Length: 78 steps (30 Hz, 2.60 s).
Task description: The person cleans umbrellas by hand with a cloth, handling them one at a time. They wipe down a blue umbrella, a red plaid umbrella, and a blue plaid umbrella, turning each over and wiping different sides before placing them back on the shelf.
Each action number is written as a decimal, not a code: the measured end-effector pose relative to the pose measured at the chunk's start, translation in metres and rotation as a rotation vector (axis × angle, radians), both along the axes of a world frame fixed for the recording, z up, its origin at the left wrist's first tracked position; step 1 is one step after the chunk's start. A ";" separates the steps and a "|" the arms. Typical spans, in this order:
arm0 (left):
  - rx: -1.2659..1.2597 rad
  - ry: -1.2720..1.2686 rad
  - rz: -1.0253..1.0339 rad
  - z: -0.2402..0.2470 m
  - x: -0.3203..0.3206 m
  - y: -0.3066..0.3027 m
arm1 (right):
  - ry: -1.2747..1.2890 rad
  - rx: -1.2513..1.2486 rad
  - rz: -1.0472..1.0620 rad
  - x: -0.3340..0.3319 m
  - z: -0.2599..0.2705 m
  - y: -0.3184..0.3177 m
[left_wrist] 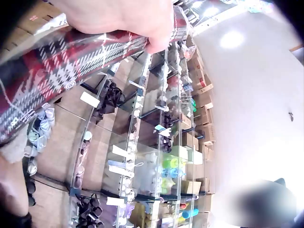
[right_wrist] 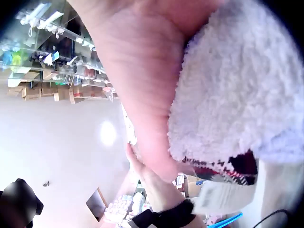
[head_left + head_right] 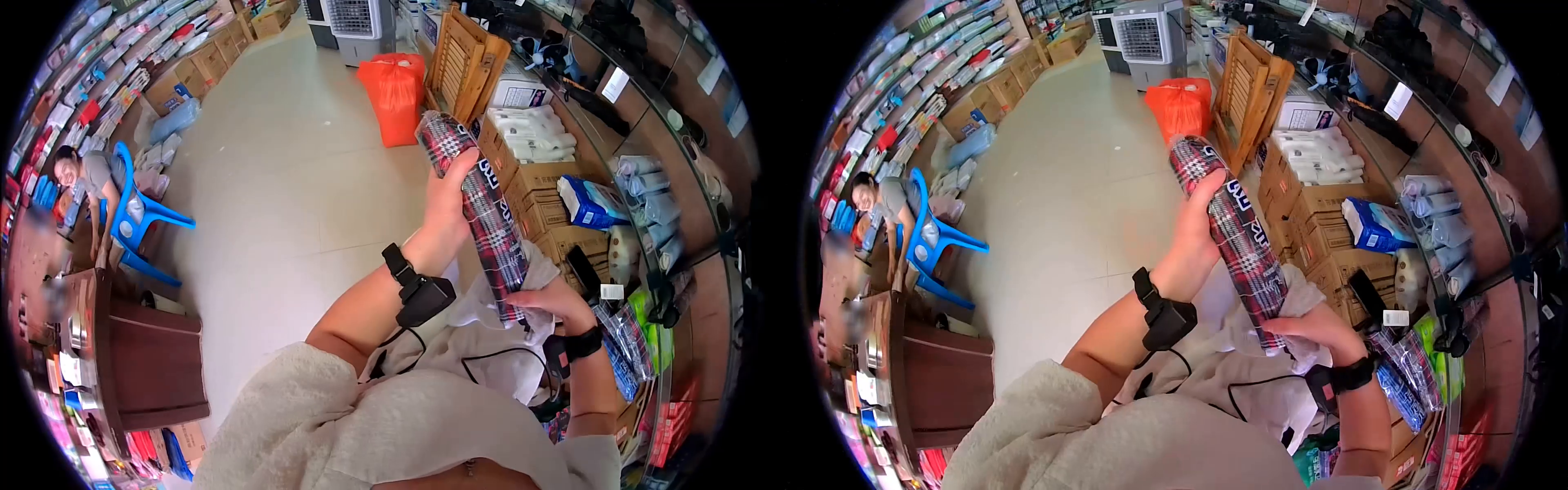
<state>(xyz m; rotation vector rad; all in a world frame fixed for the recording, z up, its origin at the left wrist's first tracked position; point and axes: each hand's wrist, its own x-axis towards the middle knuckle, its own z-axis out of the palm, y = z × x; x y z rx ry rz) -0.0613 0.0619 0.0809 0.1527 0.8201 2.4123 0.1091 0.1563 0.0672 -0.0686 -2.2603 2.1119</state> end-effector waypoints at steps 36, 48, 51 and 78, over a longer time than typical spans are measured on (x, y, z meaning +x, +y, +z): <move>0.142 0.135 -0.242 0.015 0.003 -0.021 | 0.106 0.126 -0.128 0.036 -0.011 0.027; 0.006 -0.002 -0.042 -0.014 0.008 -0.003 | -0.049 -0.499 -0.890 0.037 -0.029 0.025; 0.017 -0.031 -0.025 -0.021 0.003 0.002 | 0.083 0.305 -0.771 0.038 -0.004 0.015; 0.015 0.000 -0.120 -0.002 0.018 0.001 | -0.413 0.151 -0.574 0.061 -0.063 0.040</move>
